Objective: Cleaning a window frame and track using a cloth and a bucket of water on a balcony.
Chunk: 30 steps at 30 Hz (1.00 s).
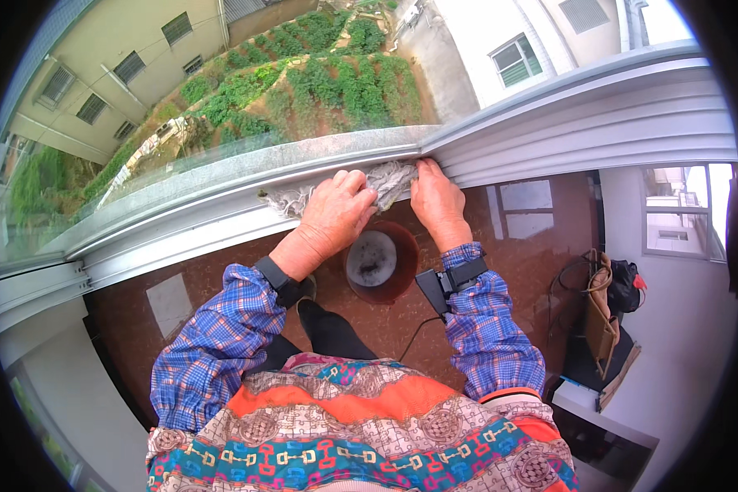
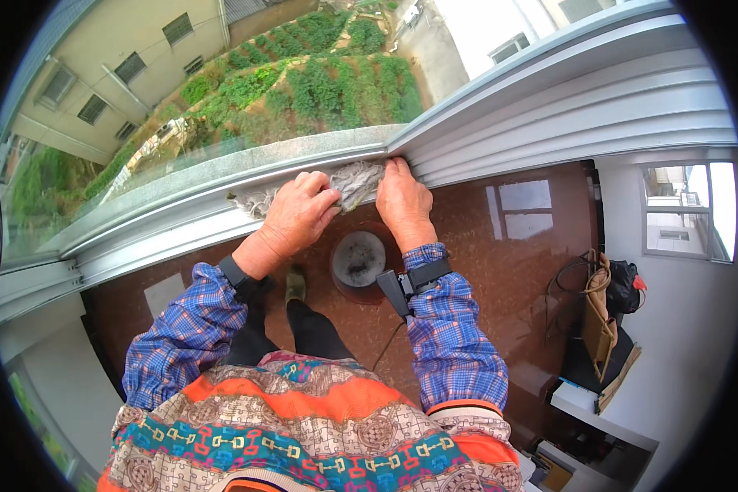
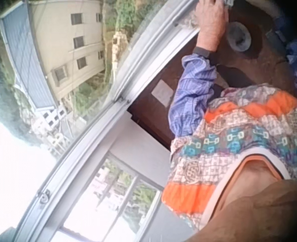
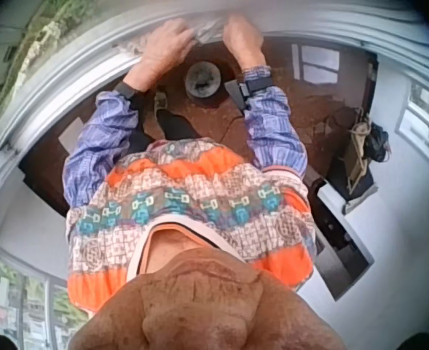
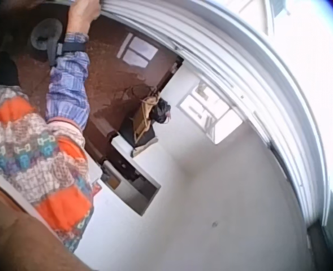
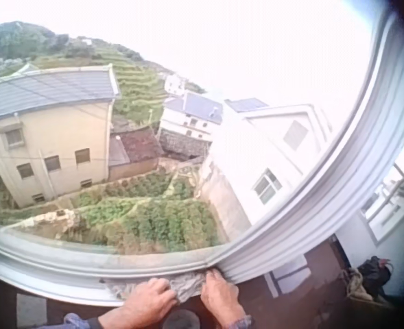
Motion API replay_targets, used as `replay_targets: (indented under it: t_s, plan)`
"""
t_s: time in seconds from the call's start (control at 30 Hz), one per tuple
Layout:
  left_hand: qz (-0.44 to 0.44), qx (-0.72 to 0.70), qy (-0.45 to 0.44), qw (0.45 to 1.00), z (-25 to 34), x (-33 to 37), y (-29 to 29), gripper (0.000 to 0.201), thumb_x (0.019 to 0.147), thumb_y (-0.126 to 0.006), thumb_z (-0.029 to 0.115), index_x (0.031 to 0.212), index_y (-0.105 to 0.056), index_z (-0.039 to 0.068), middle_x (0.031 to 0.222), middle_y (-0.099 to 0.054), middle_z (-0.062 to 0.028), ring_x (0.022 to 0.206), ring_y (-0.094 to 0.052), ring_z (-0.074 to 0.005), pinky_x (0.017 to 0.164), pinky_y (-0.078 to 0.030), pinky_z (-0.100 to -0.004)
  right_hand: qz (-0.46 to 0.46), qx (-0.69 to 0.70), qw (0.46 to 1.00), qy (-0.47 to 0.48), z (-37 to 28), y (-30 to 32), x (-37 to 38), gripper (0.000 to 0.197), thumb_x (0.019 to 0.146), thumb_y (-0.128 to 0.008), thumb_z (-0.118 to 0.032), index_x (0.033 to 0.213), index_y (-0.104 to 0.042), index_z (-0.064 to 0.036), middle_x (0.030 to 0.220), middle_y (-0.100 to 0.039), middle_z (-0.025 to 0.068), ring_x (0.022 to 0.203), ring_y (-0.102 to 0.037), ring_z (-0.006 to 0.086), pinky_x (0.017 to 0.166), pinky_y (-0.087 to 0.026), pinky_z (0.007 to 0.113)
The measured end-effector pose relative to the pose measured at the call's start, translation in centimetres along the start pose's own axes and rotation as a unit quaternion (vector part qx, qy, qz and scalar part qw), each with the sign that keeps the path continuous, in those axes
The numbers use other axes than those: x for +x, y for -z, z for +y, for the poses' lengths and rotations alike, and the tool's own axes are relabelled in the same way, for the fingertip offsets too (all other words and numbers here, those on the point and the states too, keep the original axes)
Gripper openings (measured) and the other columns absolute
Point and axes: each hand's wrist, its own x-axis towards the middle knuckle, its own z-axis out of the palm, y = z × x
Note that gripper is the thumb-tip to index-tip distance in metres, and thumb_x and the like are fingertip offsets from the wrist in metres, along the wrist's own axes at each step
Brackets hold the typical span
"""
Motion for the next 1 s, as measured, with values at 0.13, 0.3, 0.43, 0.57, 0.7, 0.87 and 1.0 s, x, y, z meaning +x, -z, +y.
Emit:
replay_targets:
  t_s: [0.13, 0.3, 0.43, 0.57, 0.7, 0.87, 1.0]
  plan:
    - [-0.004, -0.005, 0.002, 1.0, 0.2, -0.4, 0.0, 0.031, 0.077, -0.078, 0.012, 0.107, -0.067, 0.01, 0.103, -0.058, -0.0085, 0.099, -0.058, -0.0315, 0.081, -0.051, -0.0423, 0.067, 0.032, 0.996, -0.051, -1.7, -2.8, -0.6, 0.038, 0.093, -0.058, -0.013, 0.131, -0.058, -0.0031, 0.142, -0.057, 0.014, 0.097, -0.07, 0.0433, 0.083, -0.057, 0.053]
    - [0.009, -0.019, 0.01, 1.0, -1.1, -1.6, 1.0, 0.03, 0.077, -0.077, 0.011, 0.105, -0.068, 0.01, 0.104, -0.057, -0.0092, 0.1, -0.059, -0.032, 0.081, -0.051, -0.0431, 0.066, 0.092, 0.991, 0.07, -4.9, -2.6, -2.7, 0.036, 0.095, -0.055, -0.012, 0.13, -0.059, -0.006, 0.14, -0.059, 0.0151, 0.093, -0.071, 0.0422, 0.081, -0.058, 0.052]
    - [-0.014, -0.013, 0.013, 1.0, -0.7, -1.1, 1.0, 0.028, 0.077, -0.077, 0.01, 0.103, -0.068, 0.009, 0.104, -0.058, -0.0093, 0.101, -0.059, -0.032, 0.081, -0.052, -0.0434, 0.022, 0.003, 1.0, -0.008, -2.0, -1.5, -1.6, 0.045, 0.093, -0.054, -0.01, 0.138, -0.055, -0.0075, 0.15, -0.052, 0.0113, 0.094, -0.073, 0.0401, 0.08, -0.058, 0.052]
    - [-0.043, 0.003, 0.008, 0.999, 0.1, -0.1, 0.5, 0.027, 0.077, -0.077, 0.011, 0.102, -0.067, 0.009, 0.103, -0.058, -0.009, 0.102, -0.059, -0.0317, 0.081, -0.052, -0.0436, 0.018, -0.019, 1.0, 0.011, 0.6, -0.4, -0.1, 0.04, 0.092, -0.054, -0.008, 0.132, -0.057, -0.0029, 0.145, -0.054, 0.0143, 0.098, -0.072, 0.0412, 0.082, -0.057, 0.054]
    - [-0.024, 0.002, 0.026, 0.999, -0.4, -0.8, 0.7, 0.026, 0.077, -0.077, 0.009, 0.1, -0.066, 0.008, 0.101, -0.058, -0.0097, 0.098, -0.06, -0.033, 0.078, -0.052, -0.0443, 0.05, 0.049, 0.997, 0.017, -2.0, -2.4, -0.7, 0.034, 0.092, -0.055, -0.007, 0.125, -0.06, -0.0021, 0.142, -0.055, 0.0162, 0.096, -0.071, 0.0428, 0.082, -0.057, 0.053]
    - [-0.002, 0.006, 0.053, 0.999, -1.5, -3.2, 3.3, 0.025, 0.076, -0.076, 0.005, 0.098, -0.065, 0.007, 0.1, -0.058, -0.0108, 0.098, -0.06, -0.0347, 0.079, -0.052, -0.0452, 0.027, 0.152, 0.982, 0.11, -9.4, -3.1, -3.8, 0.039, 0.091, -0.056, -0.008, 0.129, -0.056, -0.0043, 0.144, -0.053, 0.0154, 0.094, -0.071, 0.0428, 0.08, -0.058, 0.053]
    - [-0.012, 0.002, 0.062, 0.998, -2.1, -4.8, 5.2, 0.024, 0.077, -0.075, 0.004, 0.098, -0.064, 0.008, 0.102, -0.058, -0.0104, 0.099, -0.06, -0.0345, 0.079, -0.052, -0.0456, 0.007, 0.125, 0.984, 0.125, -9.5, -1.9, -5.8, 0.046, 0.092, -0.055, -0.008, 0.137, -0.052, -0.0044, 0.149, -0.05, 0.0134, 0.089, -0.072, 0.0407, 0.078, -0.058, 0.052]
